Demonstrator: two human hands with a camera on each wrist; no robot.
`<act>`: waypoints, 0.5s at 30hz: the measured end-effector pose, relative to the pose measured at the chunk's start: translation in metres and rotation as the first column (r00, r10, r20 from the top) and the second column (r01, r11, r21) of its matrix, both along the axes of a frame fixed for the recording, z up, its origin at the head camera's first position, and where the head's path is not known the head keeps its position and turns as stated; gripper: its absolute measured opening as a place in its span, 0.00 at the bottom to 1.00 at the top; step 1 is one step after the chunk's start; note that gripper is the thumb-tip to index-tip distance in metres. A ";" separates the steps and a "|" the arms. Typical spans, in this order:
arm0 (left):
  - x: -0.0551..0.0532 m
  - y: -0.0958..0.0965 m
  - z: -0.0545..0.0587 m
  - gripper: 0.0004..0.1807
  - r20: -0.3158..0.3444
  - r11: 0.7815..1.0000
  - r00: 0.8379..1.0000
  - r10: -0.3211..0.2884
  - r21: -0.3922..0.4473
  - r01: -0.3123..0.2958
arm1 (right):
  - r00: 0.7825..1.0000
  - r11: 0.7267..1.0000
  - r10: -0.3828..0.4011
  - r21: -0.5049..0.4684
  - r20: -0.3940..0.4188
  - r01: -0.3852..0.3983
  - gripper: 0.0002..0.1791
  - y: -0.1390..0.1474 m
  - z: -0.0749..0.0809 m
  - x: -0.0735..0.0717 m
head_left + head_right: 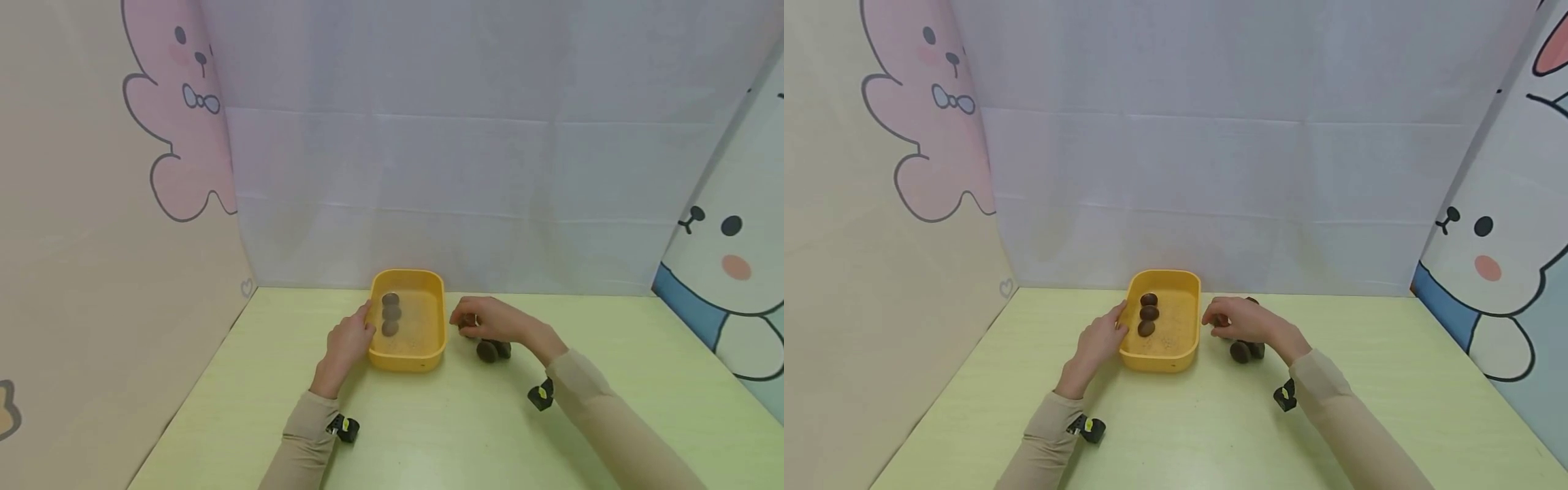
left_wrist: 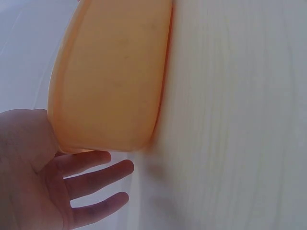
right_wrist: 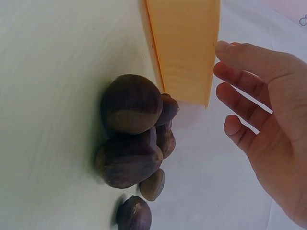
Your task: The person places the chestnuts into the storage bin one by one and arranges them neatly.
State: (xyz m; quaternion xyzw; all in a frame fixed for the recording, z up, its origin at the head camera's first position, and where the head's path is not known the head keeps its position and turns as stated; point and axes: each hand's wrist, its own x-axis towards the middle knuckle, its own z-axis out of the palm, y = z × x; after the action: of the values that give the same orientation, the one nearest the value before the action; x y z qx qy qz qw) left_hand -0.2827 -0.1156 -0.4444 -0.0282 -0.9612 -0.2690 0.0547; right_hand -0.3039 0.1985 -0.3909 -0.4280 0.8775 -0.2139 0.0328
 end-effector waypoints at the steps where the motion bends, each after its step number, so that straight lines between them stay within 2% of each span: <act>1: 0.000 0.000 0.000 0.31 0.000 1.000 1.000 0.001 -0.001 -0.001 | 1.000 1.000 0.000 0.003 0.000 0.000 0.10 0.002 -0.001 0.001; 15: 0.000 0.001 0.001 0.31 -0.001 1.000 1.000 -0.002 -0.006 0.002 | 0.997 0.998 -0.057 0.044 0.048 0.055 0.13 0.031 -0.023 0.012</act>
State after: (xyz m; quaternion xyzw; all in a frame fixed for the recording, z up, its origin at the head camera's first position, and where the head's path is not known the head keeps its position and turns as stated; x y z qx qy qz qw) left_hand -0.2823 -0.1146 -0.4437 -0.0295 -0.9619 -0.2661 0.0546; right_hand -0.2920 0.2291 -0.4136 -0.3971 0.8925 -0.2063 0.0575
